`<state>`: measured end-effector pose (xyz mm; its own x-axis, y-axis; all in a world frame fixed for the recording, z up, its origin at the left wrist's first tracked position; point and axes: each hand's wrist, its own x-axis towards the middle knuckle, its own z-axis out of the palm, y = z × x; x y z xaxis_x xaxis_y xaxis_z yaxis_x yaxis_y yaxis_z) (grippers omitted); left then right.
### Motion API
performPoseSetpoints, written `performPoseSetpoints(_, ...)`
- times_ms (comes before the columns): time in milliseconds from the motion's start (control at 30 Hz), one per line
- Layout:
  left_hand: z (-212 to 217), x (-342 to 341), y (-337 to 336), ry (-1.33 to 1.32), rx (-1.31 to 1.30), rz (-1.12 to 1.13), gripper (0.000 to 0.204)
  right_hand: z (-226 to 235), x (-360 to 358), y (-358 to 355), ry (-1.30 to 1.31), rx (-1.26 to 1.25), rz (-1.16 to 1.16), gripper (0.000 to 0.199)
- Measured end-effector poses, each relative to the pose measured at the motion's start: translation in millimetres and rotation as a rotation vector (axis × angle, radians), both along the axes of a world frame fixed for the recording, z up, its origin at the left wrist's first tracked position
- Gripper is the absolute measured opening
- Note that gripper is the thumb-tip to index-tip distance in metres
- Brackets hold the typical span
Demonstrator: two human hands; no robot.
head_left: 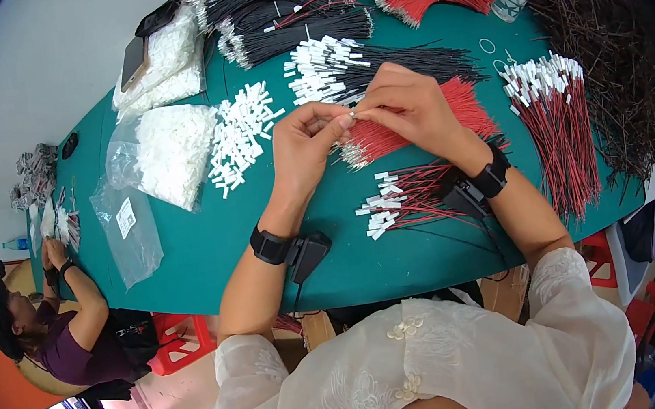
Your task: The person picks up a red wire and a white plastic connector, fits the connector onto the end of the wire by hand, and places the completed assembly onto a pile. This process is repeated several times.
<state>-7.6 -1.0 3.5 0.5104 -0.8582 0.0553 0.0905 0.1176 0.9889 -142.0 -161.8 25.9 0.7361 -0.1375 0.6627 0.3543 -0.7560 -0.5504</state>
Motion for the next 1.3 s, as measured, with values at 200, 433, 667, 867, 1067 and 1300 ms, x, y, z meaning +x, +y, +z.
performPoseSetpoints(200,4,-2,-1,-0.041,0.011,0.033,0.013,-3,0,-2,-0.011,-0.007,-0.024,0.01)
performPoseSetpoints(433,-2,-3,-1,0.017,-0.007,-0.001,0.013,-3,0,0,-0.02,-0.025,-0.023,0.01)
performPoseSetpoints(667,-6,-11,-3,0.043,0.007,-0.037,0.013,1,3,9,-0.02,-0.002,-0.001,0.009)
performPoseSetpoints(867,-2,0,-2,0.022,-0.031,0.039,0.013,3,-2,-7,0.004,-0.041,-0.057,0.01)
performPoseSetpoints(1067,-1,1,-1,0.009,-0.017,0.039,0.014,1,-2,-7,0.031,-0.083,-0.051,0.011)
performPoseSetpoints(1300,-2,5,0,-0.008,-0.005,0.042,0.018,9,-1,-11,0.011,-0.143,-0.063,0.008)
